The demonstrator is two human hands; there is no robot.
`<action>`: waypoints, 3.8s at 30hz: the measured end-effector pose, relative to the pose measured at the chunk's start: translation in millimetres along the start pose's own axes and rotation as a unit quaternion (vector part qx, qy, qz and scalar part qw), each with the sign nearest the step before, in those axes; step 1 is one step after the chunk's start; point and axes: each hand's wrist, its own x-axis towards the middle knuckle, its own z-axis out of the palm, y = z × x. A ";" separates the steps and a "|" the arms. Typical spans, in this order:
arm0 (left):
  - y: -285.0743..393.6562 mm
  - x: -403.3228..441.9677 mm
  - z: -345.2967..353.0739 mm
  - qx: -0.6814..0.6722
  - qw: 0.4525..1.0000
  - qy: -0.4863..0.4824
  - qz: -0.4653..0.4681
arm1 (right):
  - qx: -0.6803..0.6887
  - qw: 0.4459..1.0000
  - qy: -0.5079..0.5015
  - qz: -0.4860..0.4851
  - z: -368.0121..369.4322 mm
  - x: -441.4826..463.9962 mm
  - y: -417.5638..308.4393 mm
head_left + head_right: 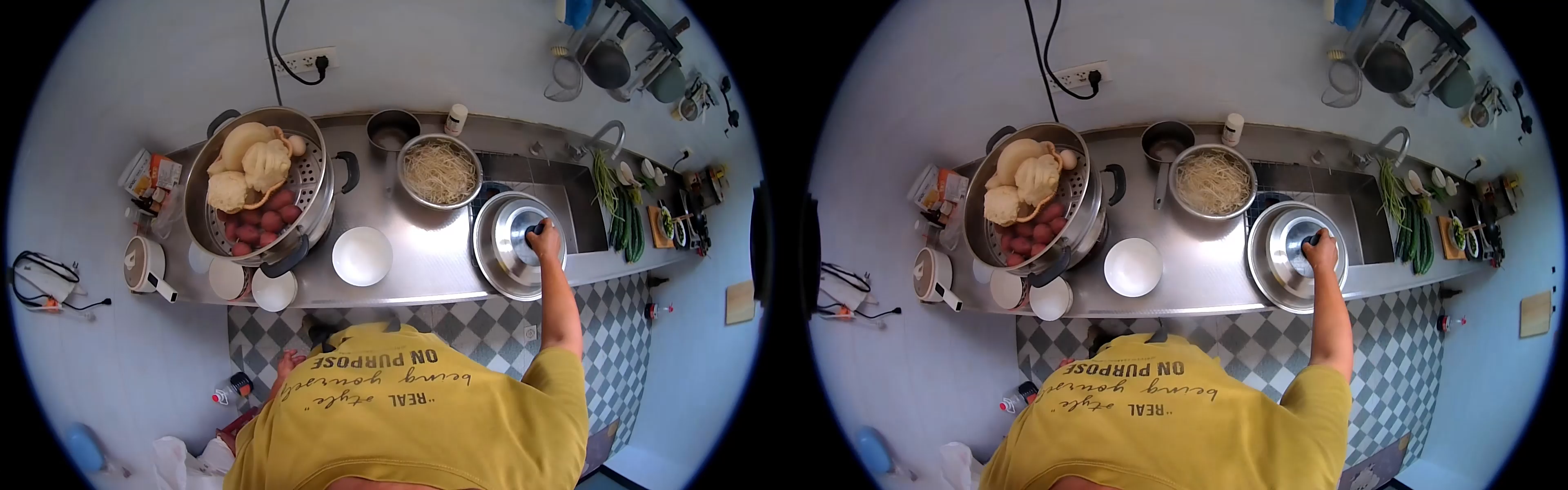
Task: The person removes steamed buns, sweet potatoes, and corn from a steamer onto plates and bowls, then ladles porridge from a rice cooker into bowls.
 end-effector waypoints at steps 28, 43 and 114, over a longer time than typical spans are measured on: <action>241.1 -30.8 5.2 -0.358 0.926 -0.017 0.115 | 0.018 0.985 0.169 -0.021 24.1 -25.8 -23.4; 299.1 -8.0 -49.7 -0.211 0.966 -0.131 0.070 | 0.316 0.931 -0.002 -0.185 56.0 -361.0 -273.6; 36.0 -125.5 -113.8 -0.260 0.946 0.126 0.147 | 0.095 0.820 -0.473 -0.309 165.7 -407.4 -131.2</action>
